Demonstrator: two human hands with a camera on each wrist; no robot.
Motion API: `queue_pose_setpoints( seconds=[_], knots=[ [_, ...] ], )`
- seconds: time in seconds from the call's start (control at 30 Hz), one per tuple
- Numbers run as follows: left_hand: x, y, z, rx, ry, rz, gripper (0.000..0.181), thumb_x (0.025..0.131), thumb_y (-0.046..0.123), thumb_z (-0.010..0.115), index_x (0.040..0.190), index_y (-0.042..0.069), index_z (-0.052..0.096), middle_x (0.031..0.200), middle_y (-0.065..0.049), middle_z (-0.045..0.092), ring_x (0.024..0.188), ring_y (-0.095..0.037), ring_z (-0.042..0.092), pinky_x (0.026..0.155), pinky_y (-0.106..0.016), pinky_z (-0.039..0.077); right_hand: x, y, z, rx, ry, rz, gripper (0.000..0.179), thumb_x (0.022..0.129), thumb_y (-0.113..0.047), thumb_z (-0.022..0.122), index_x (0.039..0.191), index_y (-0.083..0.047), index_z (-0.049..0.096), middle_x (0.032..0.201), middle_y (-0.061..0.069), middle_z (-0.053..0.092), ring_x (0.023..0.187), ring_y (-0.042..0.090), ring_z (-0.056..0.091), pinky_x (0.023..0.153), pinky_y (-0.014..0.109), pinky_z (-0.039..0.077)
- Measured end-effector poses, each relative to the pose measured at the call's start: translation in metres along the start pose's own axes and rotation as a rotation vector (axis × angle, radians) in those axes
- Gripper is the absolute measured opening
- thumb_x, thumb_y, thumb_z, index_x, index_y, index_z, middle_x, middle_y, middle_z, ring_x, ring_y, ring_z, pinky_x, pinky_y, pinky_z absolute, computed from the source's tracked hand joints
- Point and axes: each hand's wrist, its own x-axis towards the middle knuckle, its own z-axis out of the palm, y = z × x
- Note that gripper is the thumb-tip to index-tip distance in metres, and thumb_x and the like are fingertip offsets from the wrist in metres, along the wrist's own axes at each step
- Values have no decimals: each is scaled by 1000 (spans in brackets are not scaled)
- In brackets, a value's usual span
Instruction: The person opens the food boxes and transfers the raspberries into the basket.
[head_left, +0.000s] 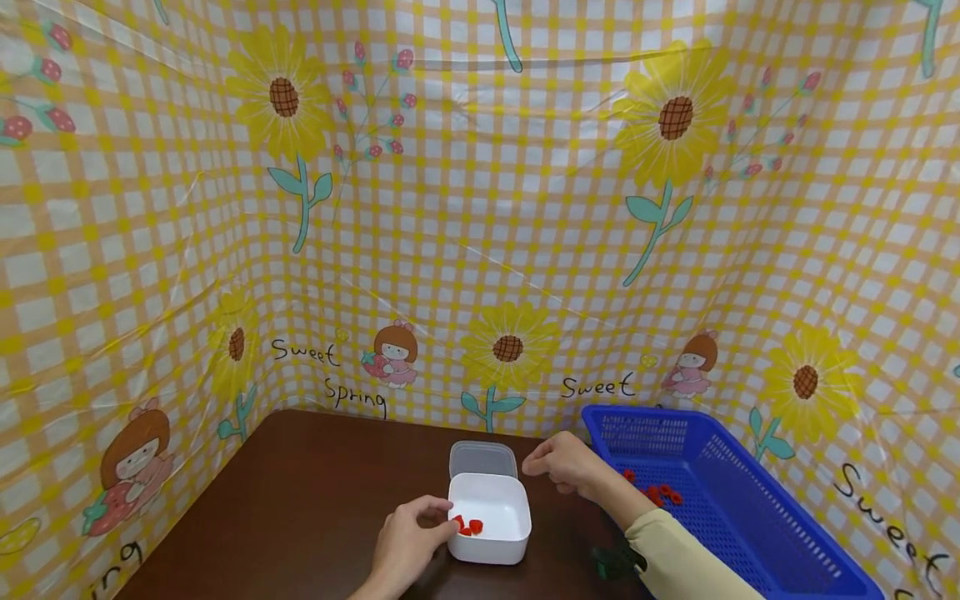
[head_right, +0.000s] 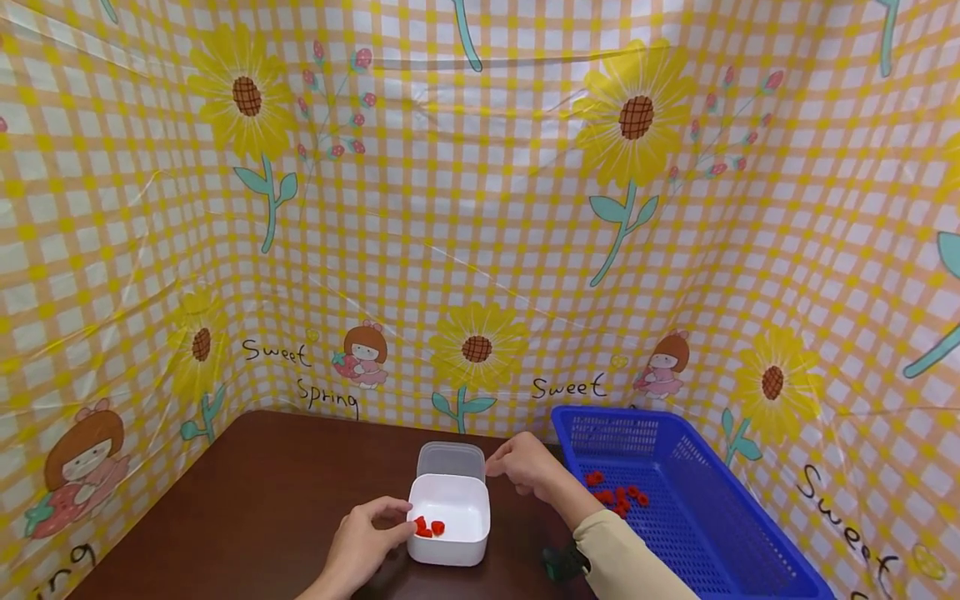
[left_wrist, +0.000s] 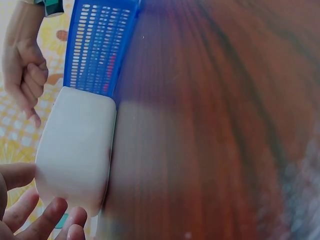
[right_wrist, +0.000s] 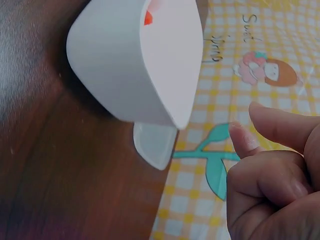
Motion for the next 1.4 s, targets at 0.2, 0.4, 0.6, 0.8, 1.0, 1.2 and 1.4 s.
queue_pose_setpoints(
  seconds=[0.2, 0.4, 0.6, 0.8, 1.0, 1.2, 1.4],
  knots=[
    [2, 0, 0, -12, 4, 10, 21, 80, 28, 82, 100, 22, 77, 84, 10, 70, 70, -9, 59, 61, -29, 44, 6, 2, 20, -32, -27, -5, 12, 87, -5, 73, 95, 4, 76, 50, -8, 28, 44, 7, 18, 43, 21, 21],
    [3, 0, 0, -8, -5, 2, 21, 81, 27, 81, 101, 21, 77, 84, 11, 69, 71, -10, 59, 62, -30, 44, 10, 3, 35, -36, -67, 2, 13, 86, -6, 75, 95, 3, 75, 50, -6, 29, 44, 7, 19, 42, 21, 22],
    [5, 0, 0, 9, 15, 18, 20, 81, 29, 81, 99, 23, 77, 83, 12, 70, 74, -9, 58, 64, -31, 43, 12, 1, 42, -35, -91, -16, 10, 84, -5, 76, 92, 3, 75, 51, -8, 28, 44, 6, 19, 41, 20, 22],
    [4, -1, 0, 9, 16, 29, 21, 80, 30, 82, 99, 23, 77, 84, 12, 70, 73, -7, 58, 62, -30, 42, 16, 4, 55, -79, -108, 7, 8, 84, -5, 76, 89, 2, 76, 53, -6, 33, 44, 6, 22, 42, 19, 24],
    [2, -2, 0, 5, 18, 37, 22, 80, 30, 82, 99, 22, 77, 83, 13, 70, 73, -7, 58, 62, -29, 41, 18, 9, 68, -128, -142, 0, 7, 84, -3, 76, 89, 2, 76, 50, -7, 30, 42, 5, 20, 41, 20, 22],
    [2, -2, 0, 21, 31, 48, 23, 79, 30, 83, 100, 22, 77, 84, 13, 71, 77, -7, 59, 63, -29, 41, 17, 5, 76, -242, -157, -36, 5, 80, -5, 79, 77, -3, 75, 48, -8, 29, 41, 5, 20, 40, 20, 21],
    [1, -1, -1, 8, 27, 48, 23, 79, 29, 83, 100, 21, 77, 85, 13, 71, 76, -7, 59, 63, -29, 41, 16, 1, 83, -377, -191, -65, 14, 76, -7, 82, 66, -5, 72, 49, -9, 23, 39, 4, 17, 39, 21, 18]
  ],
)
